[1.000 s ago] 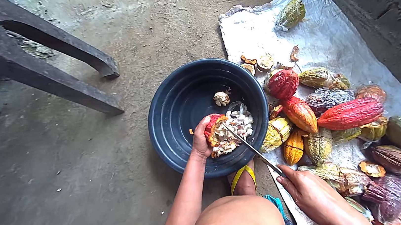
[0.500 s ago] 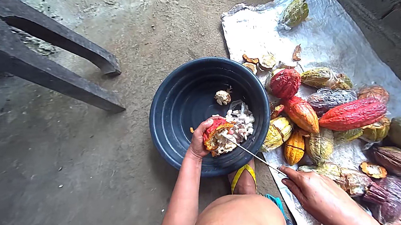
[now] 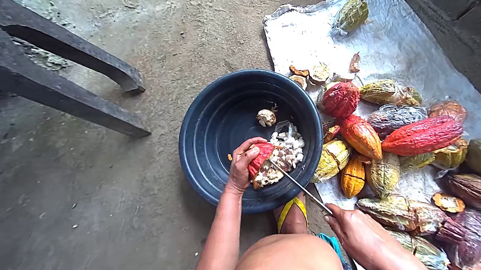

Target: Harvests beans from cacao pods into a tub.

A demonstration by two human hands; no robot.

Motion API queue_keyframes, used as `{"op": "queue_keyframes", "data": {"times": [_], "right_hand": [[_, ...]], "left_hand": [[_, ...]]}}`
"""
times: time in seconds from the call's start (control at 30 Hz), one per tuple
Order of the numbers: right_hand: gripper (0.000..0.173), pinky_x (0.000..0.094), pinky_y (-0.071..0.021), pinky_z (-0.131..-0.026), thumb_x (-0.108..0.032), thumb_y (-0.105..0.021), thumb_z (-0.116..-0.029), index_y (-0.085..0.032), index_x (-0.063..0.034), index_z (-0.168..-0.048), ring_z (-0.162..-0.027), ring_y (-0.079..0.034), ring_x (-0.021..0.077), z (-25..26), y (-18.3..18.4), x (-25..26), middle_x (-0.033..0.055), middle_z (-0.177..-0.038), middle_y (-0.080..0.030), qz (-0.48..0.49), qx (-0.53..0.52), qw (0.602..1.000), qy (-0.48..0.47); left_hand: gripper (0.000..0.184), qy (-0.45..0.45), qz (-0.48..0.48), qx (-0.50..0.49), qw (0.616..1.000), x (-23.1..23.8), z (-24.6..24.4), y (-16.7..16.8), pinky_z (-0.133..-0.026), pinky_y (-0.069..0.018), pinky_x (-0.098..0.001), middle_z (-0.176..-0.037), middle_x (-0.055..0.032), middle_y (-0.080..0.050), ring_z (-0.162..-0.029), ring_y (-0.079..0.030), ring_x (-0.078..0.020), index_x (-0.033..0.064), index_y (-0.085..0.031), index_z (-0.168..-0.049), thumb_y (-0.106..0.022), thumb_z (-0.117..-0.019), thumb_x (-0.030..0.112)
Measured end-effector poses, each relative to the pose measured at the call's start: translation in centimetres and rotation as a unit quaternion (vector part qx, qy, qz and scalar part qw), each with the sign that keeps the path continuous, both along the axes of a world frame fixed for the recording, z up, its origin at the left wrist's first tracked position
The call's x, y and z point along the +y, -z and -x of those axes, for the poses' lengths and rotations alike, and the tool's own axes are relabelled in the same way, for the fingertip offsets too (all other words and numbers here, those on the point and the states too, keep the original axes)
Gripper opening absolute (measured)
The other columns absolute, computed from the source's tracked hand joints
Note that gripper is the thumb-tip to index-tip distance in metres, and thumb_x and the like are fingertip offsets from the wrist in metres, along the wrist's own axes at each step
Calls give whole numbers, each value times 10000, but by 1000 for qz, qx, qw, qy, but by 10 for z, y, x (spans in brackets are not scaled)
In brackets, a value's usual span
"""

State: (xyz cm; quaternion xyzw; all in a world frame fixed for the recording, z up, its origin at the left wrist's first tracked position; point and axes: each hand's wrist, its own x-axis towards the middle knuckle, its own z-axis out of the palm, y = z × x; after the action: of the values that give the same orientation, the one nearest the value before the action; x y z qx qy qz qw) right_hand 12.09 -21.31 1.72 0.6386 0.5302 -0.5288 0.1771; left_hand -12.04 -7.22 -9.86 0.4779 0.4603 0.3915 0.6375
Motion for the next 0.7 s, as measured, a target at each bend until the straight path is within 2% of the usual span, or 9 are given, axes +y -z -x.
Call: {"op": "queue_keyframes", "data": {"times": [0.07,0.1,0.17,0.2,0.33,0.47,0.53,0.6,0.7], "right_hand": [[425,545,-521,-875,-387,-349,-1121,-559,-155,-1409,-1006,-688,350,-2,5,0,166,-1035,-704,5,34,999,25],[416,528,-525,-843,-380,-355,-1121,-573,-143,-1384,-939,-686,333,-2,9,-1,158,-985,-693,3,56,997,45],[382,431,-538,-665,-371,-360,-1119,-597,-124,-1288,-661,-624,235,-2,20,-8,88,-782,-604,4,128,986,109],[365,396,-522,-615,-370,-362,-1117,-593,-124,-1256,-593,-581,197,-2,22,-10,57,-730,-559,21,158,977,142],[304,293,-517,-470,-356,-354,-1127,-541,-135,-1217,-462,-557,134,-9,16,-9,13,-623,-529,115,253,930,241],[280,285,-534,-448,-327,-322,-1123,-519,-137,-1182,-458,-587,140,-26,19,-11,21,-618,-575,156,339,881,292],[292,284,-525,-454,-332,-340,-1118,-538,-132,-1195,-455,-573,127,-27,18,-11,7,-612,-566,97,291,915,260],[371,361,-533,-557,-361,-379,-1111,-579,-116,-1304,-527,-581,164,-25,18,-15,29,-667,-562,-1,179,966,188],[436,444,-523,-652,-403,-385,-1095,-603,-136,-1363,-632,-605,214,-29,16,-19,60,-735,-600,-83,109,983,120]], "left_hand": [[336,-11,-23,13,1000,-1,-2,-1,-746,-584,-259,-985,29,-719,-821,-680,-53,126,-696,-1122,-482,-881,220],[331,-15,-37,15,999,-1,-3,0,-774,-581,-272,-1032,32,-699,-859,-672,-59,127,-700,-1122,-494,-877,211],[316,-29,-56,4,998,-2,-6,1,-800,-579,-274,-1083,40,-696,-901,-670,-58,146,-715,-1111,-514,-880,223],[314,-35,-60,-8,998,-1,-8,2,-811,-578,-278,-1098,36,-701,-920,-672,-65,150,-721,-1108,-515,-885,229],[304,-46,-67,-38,996,-2,-8,6,-844,-577,-291,-1131,17,-709,-970,-679,-89,159,-734,-1094,-517,-898,243],[319,-74,6,-107,992,-3,-16,3,-776,-587,-254,-1073,-5,-746,-904,-705,-77,164,-720,-1100,-487,-917,281],[372,-106,82,-152,979,-3,-21,1,-765,-598,-284,-1032,-40,-742,-901,-715,-117,137,-665,-1143,-371,-964,278],[482,-149,157,-199,956,-2,-26,-2,-771,-606,-337,-1007,-57,-728,-898,-716,-154,127,-625,-1201,-220,-1077,357],[635,-148,246,-240,927,2,-24,-3,-868,-578,-510,-1078,-117,-711,-1001,-698,-268,128,-599,-1234,-188,-1061,580]]}}
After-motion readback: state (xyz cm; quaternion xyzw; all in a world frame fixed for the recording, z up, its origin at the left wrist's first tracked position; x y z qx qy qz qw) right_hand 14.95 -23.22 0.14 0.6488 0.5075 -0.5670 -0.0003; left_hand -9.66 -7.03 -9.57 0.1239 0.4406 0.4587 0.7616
